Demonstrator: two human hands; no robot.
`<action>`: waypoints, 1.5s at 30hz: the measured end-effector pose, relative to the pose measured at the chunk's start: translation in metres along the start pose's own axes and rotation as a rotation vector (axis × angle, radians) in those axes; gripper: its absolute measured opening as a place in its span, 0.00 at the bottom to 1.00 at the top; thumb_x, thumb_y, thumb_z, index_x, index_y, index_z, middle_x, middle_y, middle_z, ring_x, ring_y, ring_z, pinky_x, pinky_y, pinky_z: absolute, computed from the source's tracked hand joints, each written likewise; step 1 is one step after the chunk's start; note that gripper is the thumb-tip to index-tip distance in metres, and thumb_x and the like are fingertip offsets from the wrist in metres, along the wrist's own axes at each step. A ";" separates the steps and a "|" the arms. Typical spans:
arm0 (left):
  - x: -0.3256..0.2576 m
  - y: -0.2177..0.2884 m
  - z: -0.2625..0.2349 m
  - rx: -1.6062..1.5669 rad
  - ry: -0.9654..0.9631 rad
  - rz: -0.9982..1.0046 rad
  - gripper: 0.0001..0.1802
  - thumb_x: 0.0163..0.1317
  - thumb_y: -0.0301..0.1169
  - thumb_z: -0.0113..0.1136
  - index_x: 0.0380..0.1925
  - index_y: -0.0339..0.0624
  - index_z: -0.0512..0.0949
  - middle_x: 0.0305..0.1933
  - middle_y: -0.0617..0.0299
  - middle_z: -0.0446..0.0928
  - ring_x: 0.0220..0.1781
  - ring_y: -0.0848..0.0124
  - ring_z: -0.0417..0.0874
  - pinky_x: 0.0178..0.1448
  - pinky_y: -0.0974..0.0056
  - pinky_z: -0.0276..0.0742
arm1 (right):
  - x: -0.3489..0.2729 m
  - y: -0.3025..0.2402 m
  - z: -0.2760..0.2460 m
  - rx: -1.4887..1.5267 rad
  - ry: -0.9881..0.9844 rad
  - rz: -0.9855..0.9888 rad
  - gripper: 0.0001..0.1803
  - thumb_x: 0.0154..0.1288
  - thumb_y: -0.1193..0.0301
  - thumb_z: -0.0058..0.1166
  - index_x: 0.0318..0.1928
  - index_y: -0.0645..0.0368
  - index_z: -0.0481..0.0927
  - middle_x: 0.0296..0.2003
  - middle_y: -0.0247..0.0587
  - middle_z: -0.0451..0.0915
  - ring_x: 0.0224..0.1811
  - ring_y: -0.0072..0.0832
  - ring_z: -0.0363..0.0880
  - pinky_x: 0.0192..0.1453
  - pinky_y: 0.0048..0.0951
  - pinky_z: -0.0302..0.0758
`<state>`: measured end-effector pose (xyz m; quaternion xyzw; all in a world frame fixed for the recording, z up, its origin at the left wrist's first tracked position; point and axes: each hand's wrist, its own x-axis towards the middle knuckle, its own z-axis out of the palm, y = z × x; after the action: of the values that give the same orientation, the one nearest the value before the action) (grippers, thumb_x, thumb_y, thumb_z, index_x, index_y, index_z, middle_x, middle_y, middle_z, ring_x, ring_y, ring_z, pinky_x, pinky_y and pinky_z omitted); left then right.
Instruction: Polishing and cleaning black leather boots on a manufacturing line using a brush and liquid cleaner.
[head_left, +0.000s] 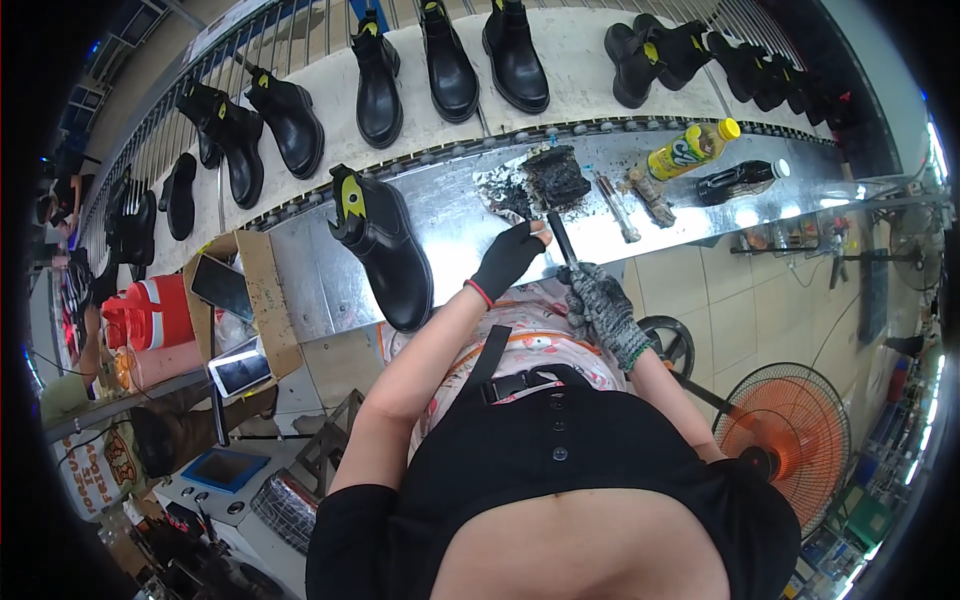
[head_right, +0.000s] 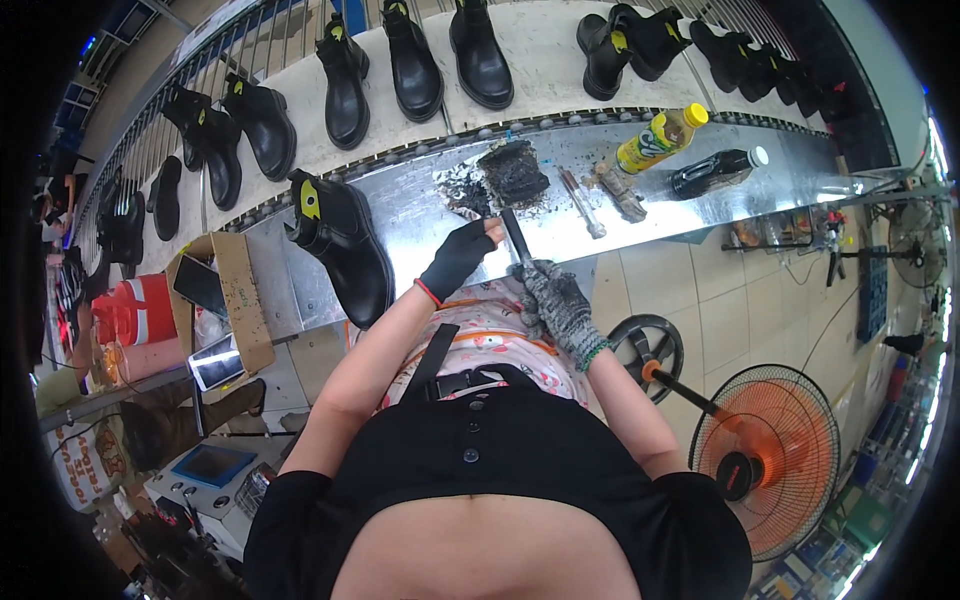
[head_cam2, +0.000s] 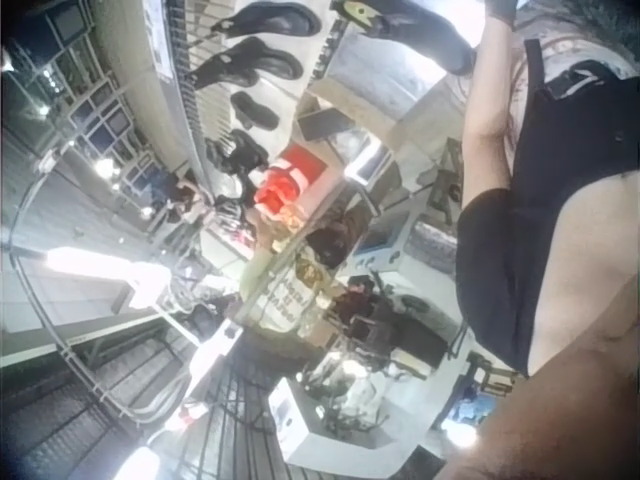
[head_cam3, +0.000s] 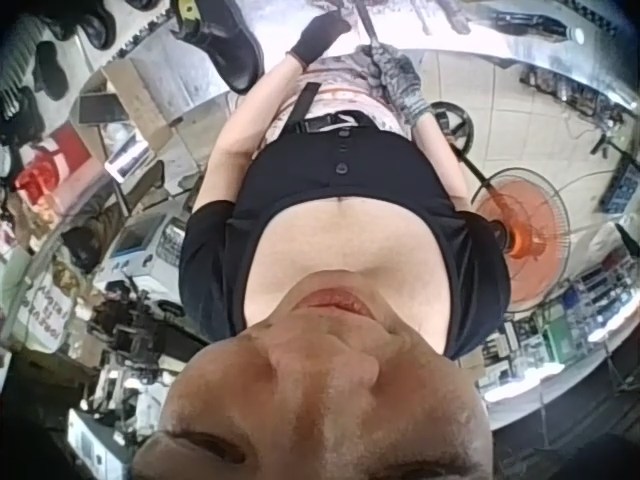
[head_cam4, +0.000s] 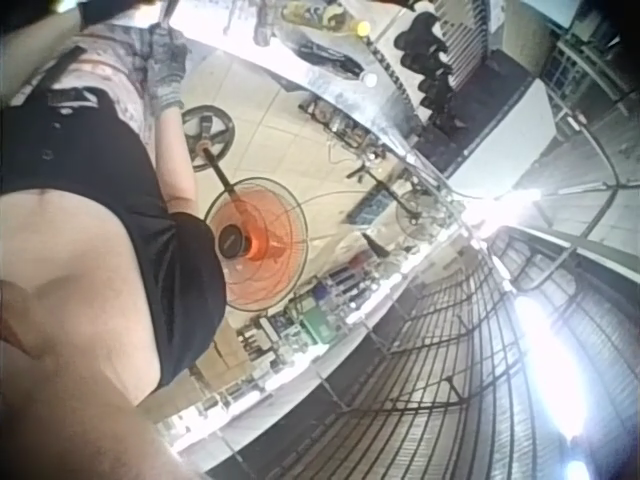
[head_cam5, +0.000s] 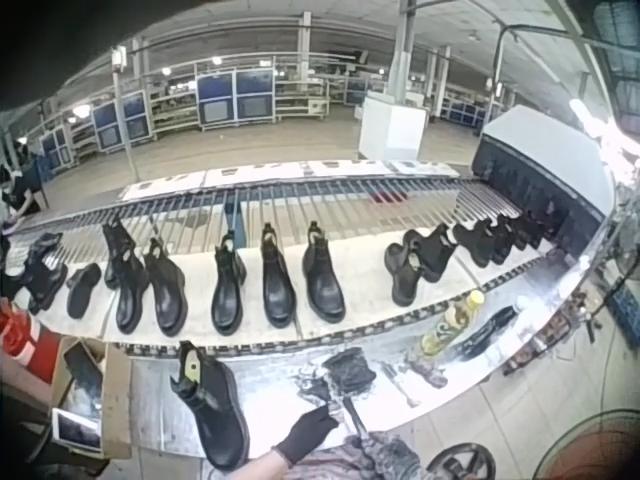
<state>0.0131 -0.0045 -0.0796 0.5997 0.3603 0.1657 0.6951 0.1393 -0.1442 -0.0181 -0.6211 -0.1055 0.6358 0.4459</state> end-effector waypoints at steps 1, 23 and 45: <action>-0.004 -0.004 -0.003 -0.003 0.016 -0.050 0.23 0.61 0.42 0.57 0.49 0.35 0.76 0.37 0.60 0.80 0.40 0.74 0.78 0.47 0.71 0.71 | 0.002 0.001 -0.004 -0.177 0.036 -0.075 0.13 0.70 0.63 0.44 0.41 0.59 0.75 0.18 0.32 0.71 0.14 0.20 0.70 0.16 0.24 0.67; 0.065 0.042 -0.046 0.285 0.066 0.175 0.43 0.46 0.28 0.61 0.65 0.52 0.56 0.53 0.56 0.73 0.48 0.64 0.75 0.50 0.62 0.74 | 0.022 -0.049 -0.042 -1.059 0.140 -0.093 0.27 0.64 0.51 0.44 0.55 0.56 0.71 0.35 0.51 0.80 0.33 0.38 0.81 0.43 0.37 0.76; -0.064 0.138 -0.158 -0.071 0.712 0.693 0.20 0.64 0.28 0.48 0.55 0.34 0.70 0.54 0.51 0.74 0.54 0.62 0.77 0.59 0.63 0.67 | 0.021 -0.002 -0.029 -0.055 0.236 -0.202 0.16 0.67 0.58 0.46 0.48 0.55 0.72 0.20 0.26 0.67 0.13 0.14 0.62 0.13 0.19 0.63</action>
<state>-0.1131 0.0976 0.0682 0.5664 0.3488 0.5936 0.4529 0.1689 -0.1410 -0.0373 -0.6896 -0.1316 0.5074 0.4996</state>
